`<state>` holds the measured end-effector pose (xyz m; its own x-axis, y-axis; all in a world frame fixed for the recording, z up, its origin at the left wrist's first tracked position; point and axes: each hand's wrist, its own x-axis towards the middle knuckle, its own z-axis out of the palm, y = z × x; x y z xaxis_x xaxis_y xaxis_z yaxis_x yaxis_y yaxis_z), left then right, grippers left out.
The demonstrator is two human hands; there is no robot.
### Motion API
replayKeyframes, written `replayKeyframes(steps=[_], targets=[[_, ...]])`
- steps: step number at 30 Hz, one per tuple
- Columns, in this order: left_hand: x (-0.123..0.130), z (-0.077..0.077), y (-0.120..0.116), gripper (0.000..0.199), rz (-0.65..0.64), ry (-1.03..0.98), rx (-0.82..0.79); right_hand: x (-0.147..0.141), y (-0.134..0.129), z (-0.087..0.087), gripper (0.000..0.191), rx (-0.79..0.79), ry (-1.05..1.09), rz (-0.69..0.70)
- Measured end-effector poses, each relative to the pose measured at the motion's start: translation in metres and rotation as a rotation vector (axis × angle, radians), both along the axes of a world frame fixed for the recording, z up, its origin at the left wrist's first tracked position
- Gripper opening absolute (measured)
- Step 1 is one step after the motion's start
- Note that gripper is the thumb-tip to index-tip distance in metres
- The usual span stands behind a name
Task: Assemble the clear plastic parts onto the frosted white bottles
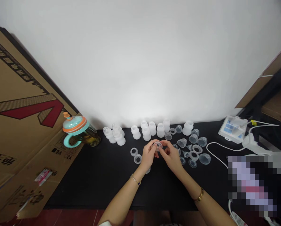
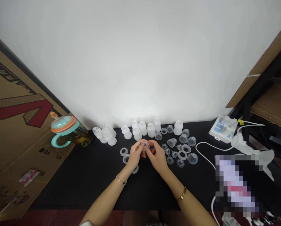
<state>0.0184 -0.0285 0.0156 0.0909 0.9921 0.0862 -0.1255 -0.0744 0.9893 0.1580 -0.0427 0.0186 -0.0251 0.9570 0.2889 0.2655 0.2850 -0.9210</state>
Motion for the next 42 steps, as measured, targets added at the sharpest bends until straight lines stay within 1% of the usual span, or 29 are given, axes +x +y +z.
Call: replayKeyframes(steps=[3, 7, 15, 25, 34, 42], targets=[[0.0006, 0.0012, -0.0007, 0.040, -0.007, -0.016, -0.010, 0.0004, -0.0005, 0.0021, 0.028, 0.001, 0.002, -0.001], [0.0002, 0.0016, -0.0005, 0.043, 0.002, 0.011, -0.014, 0.0004, -0.0012, 0.0043, 0.029, -0.005, 0.005, -0.002], [-0.0021, -0.0007, 0.0026, 0.044, -0.015, 0.021, -0.018, 0.0005, -0.0007, 0.0019, 0.027, 0.003, 0.006, 0.002], [-0.0029, 0.0019, 0.0029, 0.043, 0.003, 0.069, -0.019, 0.0000, -0.0014, 0.0038, 0.026, -0.005, 0.010, 0.004], [-0.0044, -0.0010, 0.0043, 0.043, -0.003, 0.095, -0.008, -0.0001, -0.0014, 0.0016, 0.026, -0.003, 0.007, 0.003], [-0.0049, 0.0023, 0.0035, 0.043, -0.020, 0.117, -0.001, -0.0002, -0.0019, 0.0041, 0.025, 0.000, 0.005, -0.002]])
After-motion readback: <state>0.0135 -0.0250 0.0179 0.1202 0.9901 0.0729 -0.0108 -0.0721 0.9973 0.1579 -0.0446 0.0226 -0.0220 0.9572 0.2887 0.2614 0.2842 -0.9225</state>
